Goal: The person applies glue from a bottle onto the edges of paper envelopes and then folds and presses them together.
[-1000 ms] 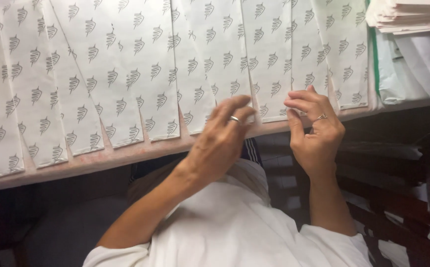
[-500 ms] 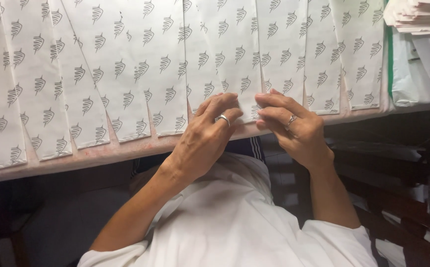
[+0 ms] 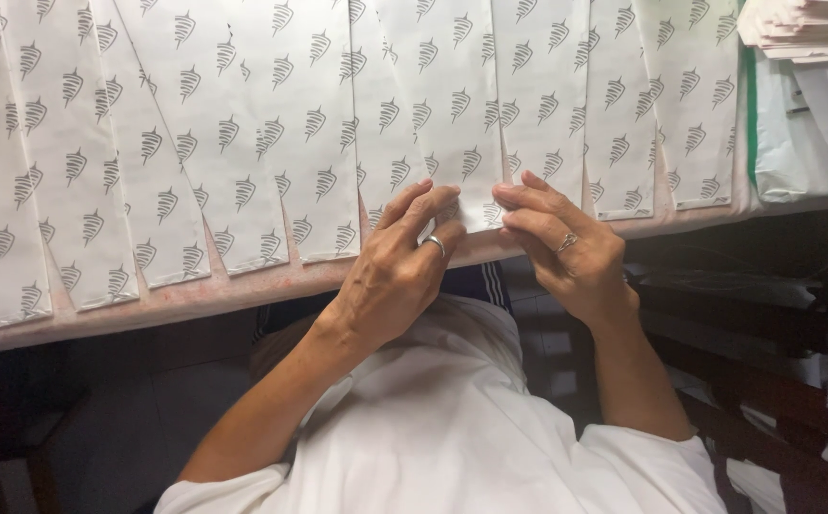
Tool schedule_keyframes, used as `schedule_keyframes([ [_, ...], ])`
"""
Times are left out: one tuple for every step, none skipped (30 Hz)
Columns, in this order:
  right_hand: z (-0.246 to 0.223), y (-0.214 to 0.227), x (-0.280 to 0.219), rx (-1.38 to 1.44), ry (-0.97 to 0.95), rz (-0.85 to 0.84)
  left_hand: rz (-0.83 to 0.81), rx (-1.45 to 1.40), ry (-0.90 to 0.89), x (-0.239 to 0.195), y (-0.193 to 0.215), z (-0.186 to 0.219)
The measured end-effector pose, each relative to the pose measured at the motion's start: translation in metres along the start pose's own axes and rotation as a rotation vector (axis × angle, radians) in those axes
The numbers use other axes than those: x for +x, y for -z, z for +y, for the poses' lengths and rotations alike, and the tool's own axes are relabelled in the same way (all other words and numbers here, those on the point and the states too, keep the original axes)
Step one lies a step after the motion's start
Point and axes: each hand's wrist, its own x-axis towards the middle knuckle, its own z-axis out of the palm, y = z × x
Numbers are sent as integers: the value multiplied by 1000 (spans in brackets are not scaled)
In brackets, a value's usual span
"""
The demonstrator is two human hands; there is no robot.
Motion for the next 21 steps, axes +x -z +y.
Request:
schedule_keyframes([
  [0,1,-1,-7,4,0,-3,7,16,0,0,1],
  [0,1,-1,-15,10,0,-5,14,31,0,-1,1],
  [0,0,-1,-15,10,1,-5,15,30,-1,-1,3],
  [0,0,-1,-5,23,8,-4,18,34,-2,0,5],
  [-1,-1,-1,5,36,15,-3,22,38,-3,0,7],
  [-1,-1,-3,7,35,14,-3,22,40,-4,-1,9],
  [-1,-1,-4,-2,23,2,1,14,47,-5,-1,10],
  [-2,0,-6,-11,11,-10,4,5,53,-7,-2,12],
  [-2,0,-7,-9,9,-12,3,4,55,-8,-3,13],
  [-3,-1,-8,-11,5,-11,15,-1,72,-10,-5,13],
  [-3,-1,-9,-12,1,-10,28,-6,89,-11,-6,14],
  [-3,-2,-8,-12,1,-10,27,-6,89,-11,-8,15],
  [-4,-4,-8,8,-32,3,31,-11,134,-10,-9,16],
  [-5,-5,-8,29,-67,15,33,-16,181,-11,-10,18],
  [-5,-6,-8,30,-68,14,32,-17,183,-9,-10,20],
  [-5,-7,-8,47,-94,24,39,-26,221,-6,-11,21],
  [-4,-7,-8,64,-121,33,47,-36,260,-3,-11,22],
  [-5,-7,-5,64,-119,34,47,-35,259,-2,-12,21],
  [-7,-6,-3,68,-154,33,49,-38,284,-2,-13,19],
  [-9,-5,-3,73,-191,30,49,-43,312,-2,-14,20],
  [-9,-5,-3,75,-194,27,47,-44,315,-2,-13,20],
])
